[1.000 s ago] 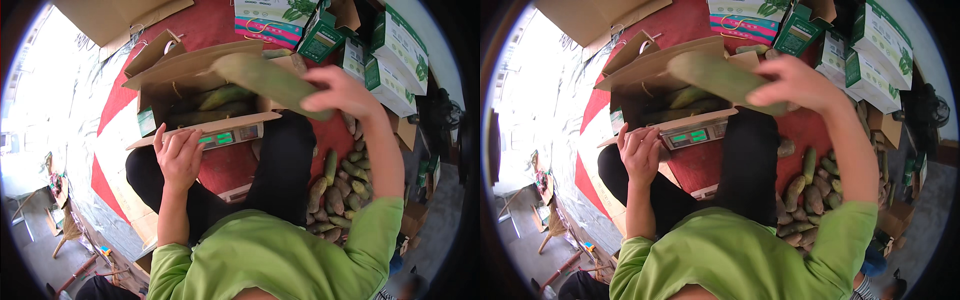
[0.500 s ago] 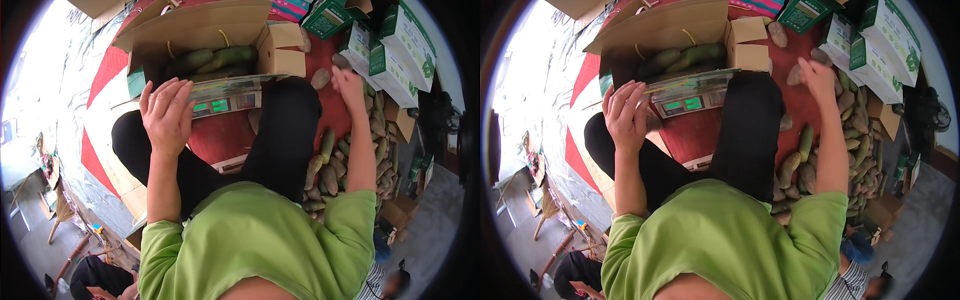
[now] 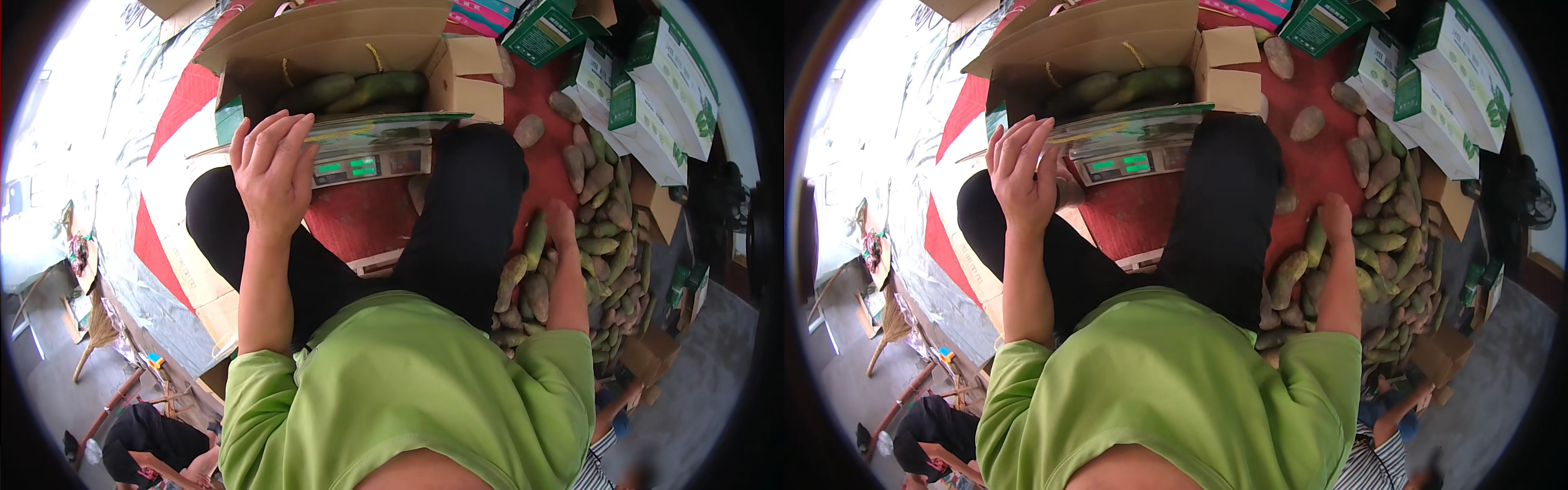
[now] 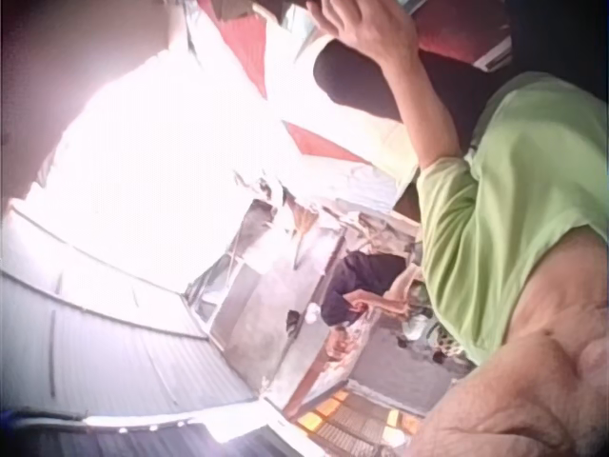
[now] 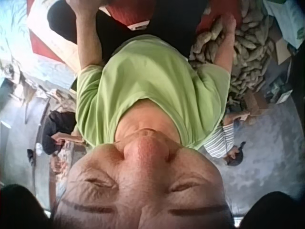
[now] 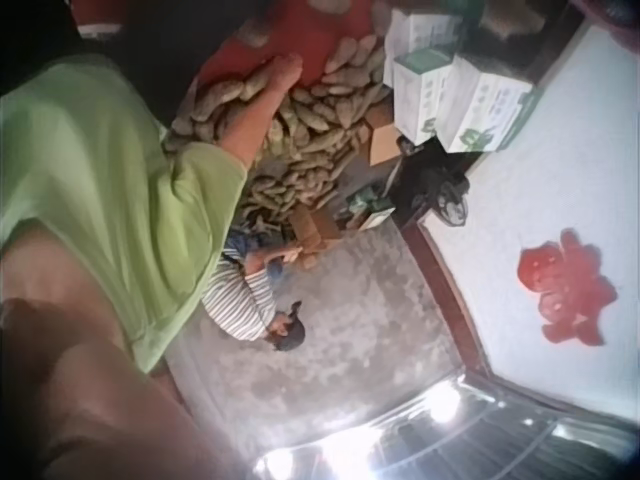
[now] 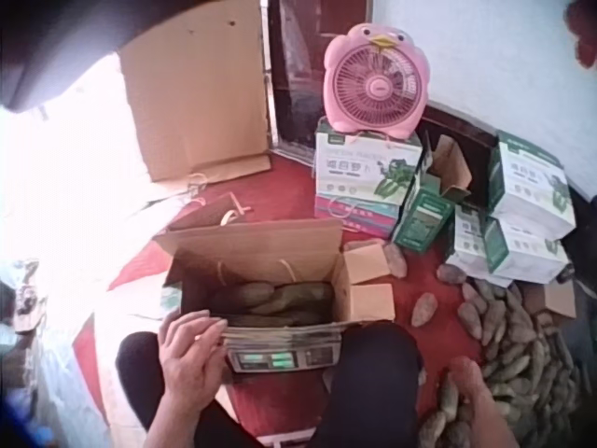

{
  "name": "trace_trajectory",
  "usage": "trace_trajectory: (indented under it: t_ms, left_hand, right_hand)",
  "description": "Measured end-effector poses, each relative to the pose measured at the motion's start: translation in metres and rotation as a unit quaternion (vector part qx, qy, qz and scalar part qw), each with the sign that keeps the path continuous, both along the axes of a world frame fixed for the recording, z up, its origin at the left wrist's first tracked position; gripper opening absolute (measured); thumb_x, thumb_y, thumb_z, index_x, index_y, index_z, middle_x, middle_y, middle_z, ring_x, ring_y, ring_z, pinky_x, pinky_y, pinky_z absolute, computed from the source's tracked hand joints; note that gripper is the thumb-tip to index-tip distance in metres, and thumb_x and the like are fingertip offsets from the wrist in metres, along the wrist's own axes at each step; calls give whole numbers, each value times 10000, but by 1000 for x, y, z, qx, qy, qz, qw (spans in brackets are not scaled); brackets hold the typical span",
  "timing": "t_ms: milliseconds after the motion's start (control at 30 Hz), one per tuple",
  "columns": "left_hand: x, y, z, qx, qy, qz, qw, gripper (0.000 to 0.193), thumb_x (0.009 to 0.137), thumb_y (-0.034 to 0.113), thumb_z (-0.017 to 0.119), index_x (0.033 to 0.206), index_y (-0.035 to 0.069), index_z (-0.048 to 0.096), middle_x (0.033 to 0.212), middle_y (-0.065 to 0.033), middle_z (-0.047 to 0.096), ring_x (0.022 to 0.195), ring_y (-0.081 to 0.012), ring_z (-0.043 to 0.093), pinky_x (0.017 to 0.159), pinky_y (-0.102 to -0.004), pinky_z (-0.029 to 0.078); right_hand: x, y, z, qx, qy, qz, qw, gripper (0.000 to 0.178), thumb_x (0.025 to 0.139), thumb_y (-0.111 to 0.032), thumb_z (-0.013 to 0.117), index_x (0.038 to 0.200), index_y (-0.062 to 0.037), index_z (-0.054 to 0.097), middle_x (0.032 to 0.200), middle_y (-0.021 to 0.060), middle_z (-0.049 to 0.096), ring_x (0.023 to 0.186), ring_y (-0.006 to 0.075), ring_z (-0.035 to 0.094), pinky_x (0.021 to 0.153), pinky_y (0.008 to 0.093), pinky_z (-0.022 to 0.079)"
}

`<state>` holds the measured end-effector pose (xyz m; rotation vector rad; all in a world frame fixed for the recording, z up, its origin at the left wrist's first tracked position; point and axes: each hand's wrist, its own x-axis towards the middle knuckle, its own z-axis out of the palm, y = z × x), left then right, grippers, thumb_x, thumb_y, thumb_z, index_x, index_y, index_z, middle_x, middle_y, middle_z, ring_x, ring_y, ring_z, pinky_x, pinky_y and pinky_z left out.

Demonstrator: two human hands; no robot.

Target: Sorting large root vegetables and placing them into cardboard boxes while using a scale.

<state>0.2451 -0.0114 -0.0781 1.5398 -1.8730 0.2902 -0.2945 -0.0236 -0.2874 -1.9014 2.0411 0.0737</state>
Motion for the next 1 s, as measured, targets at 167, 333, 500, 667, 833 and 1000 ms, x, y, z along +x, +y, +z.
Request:
trace_trajectory:
  t_ms: [167,333,500,667,833,1000]
  left_hand:
    - [1,0,4,17,-9,24,1000,320,767,120,701,1085,100,675,1060,-19,633,1081,-212,588,1045,-420,339]
    - [4,8,21,107,-35,67,991,429,790,181,697,1205,115,610,1174,-14,586,1216,-217,487,1094,-462,260]
    - [12,8,37,164,-36,85,982,440,795,186,695,1217,121,590,1173,-4,585,1238,-213,460,1111,-512,227]
    - [22,-3,32,191,-58,59,978,346,773,155,701,1112,131,639,1061,5,609,1155,-200,513,1114,-547,220]
    - [36,-17,33,223,-96,42,969,130,763,87,636,881,127,676,878,-11,583,995,-204,565,1107,-564,240]
    - [42,-26,32,271,-150,21,951,108,754,89,602,828,135,666,838,-15,571,952,-211,585,1079,-497,305]
  right_hand:
    - [43,-69,48,-64,-318,-88,942,380,820,-66,672,1190,-10,604,1067,120,673,960,186,638,842,311,494]
    - [127,-141,139,-127,-357,12,926,326,830,-82,665,1144,-3,621,1011,115,674,885,171,636,797,286,500]
    - [208,-182,207,-176,-340,108,917,317,814,-91,671,1127,-44,643,996,99,667,851,167,632,781,286,497]
    - [259,-205,232,-214,-269,217,914,338,802,-167,678,1117,-54,637,1019,103,646,897,222,612,812,331,480]
    - [303,-227,250,-265,-158,330,892,345,770,-176,697,1095,-78,638,1020,110,632,954,277,598,834,381,473]
    - [330,-245,239,-166,-155,375,899,236,745,-172,691,960,-77,676,921,110,655,918,321,607,781,403,468]
